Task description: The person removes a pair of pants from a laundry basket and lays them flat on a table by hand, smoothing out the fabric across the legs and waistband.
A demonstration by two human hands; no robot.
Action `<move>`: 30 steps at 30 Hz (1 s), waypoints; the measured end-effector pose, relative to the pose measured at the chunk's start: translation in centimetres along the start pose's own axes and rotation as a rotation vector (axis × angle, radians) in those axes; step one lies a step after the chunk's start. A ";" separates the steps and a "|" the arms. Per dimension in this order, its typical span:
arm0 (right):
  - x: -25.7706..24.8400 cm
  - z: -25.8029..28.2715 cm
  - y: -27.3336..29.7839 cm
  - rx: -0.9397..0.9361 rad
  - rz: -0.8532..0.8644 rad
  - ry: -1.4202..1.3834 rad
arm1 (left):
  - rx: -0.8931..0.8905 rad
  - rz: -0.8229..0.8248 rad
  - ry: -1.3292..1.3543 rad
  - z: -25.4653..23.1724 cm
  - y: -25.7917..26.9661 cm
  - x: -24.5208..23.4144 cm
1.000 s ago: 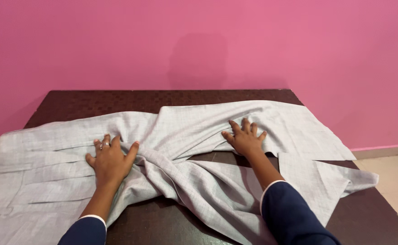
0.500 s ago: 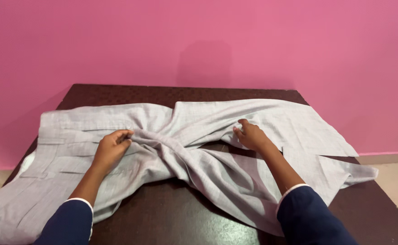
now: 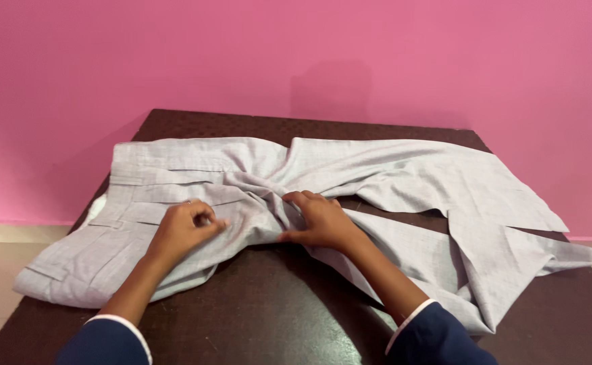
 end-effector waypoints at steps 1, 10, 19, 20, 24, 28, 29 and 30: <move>0.4 -0.3 -0.3 0.128 0.020 -0.024 | -0.028 0.082 -0.018 -0.2 0.8 -0.4; -1.3 -3.7 -3.3 0.406 -0.310 -0.002 | 0.319 0.139 -0.376 -0.9 3.2 -1.7; -0.8 0.2 -3.9 0.007 -0.222 -0.087 | 0.017 0.069 0.201 1.3 -0.4 -1.9; -0.1 1.0 -3.3 -0.048 -0.139 -0.038 | -0.015 0.057 0.239 1.6 -0.8 -1.9; 1.9 4.5 -1.3 -0.187 -0.101 -0.069 | -0.053 -0.100 0.219 1.2 -0.9 -2.5; 3.5 6.7 -1.7 -0.209 -0.004 -0.002 | 0.101 -0.288 -0.030 -0.9 0.6 -1.9; 4.3 7.2 -1.9 -0.130 -0.014 0.041 | 0.207 -0.353 -0.126 -1.0 1.2 -1.6; 5.1 7.7 -2.1 -0.052 -0.025 0.084 | 0.326 -0.346 -0.225 -1.1 1.6 -1.1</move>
Point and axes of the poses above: each hand's wrist, its own y-axis away from the middle knuckle, its own x-axis out of the palm, z = x × y, the point moved 1 cm from there along -y, towards the middle knuckle, and after that the axes turned 1 degree about -y, right-handed, at the moved point
